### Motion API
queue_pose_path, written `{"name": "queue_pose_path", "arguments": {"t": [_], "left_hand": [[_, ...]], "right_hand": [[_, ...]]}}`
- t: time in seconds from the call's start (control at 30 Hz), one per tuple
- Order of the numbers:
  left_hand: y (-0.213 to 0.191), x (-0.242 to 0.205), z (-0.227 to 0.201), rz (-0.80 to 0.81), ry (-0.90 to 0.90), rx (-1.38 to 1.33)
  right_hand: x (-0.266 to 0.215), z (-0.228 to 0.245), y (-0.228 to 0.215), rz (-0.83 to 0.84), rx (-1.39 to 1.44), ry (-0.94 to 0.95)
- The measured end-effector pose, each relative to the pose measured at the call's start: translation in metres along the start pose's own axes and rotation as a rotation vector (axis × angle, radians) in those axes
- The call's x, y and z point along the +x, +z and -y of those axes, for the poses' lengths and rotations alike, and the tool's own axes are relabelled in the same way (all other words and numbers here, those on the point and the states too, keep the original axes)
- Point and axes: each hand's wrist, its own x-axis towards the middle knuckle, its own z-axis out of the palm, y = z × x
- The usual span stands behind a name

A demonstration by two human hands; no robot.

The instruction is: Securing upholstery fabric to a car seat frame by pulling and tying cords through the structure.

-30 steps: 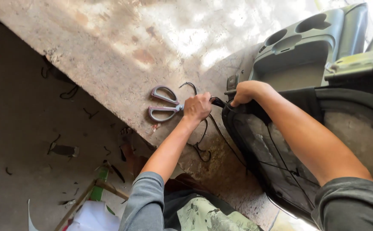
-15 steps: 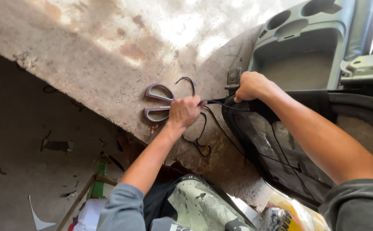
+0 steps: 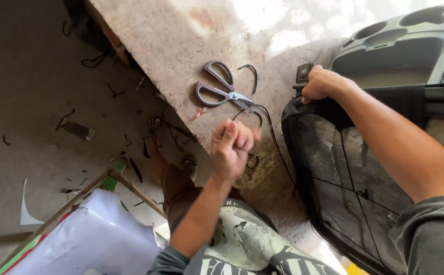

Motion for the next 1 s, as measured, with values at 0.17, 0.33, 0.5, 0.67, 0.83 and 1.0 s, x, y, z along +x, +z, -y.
{"name": "queue_pose_path", "arguments": {"t": [0.17, 0.33, 0.5, 0.67, 0.83, 1.0], "left_hand": [[0.006, -0.072, 0.026, -0.275, -0.316, -0.015], [0.001, -0.057, 0.055, -0.027, -0.78, 0.746], [0.003, -0.055, 0.096, 0.193, -0.787, 0.963], [0.005, -0.07, 0.058, 0.08, -0.747, 0.936], [-0.004, -0.109, 0.082, 0.066, -0.533, 0.918], [-0.013, -0.124, 0.084, 0.12, -0.427, 0.953]], "right_hand": [[-0.006, 0.009, -0.001, -0.094, -0.069, 0.047], [-0.003, 0.007, 0.03, -0.571, -0.764, -0.19], [-0.059, 0.045, 0.038, -0.256, -0.656, -0.227], [-0.043, 0.045, 0.053, -0.121, -0.589, -0.177], [-0.032, 0.04, 0.05, -0.03, -0.457, -0.048], [-0.018, 0.031, 0.06, -0.016, -0.512, -0.094]]}}
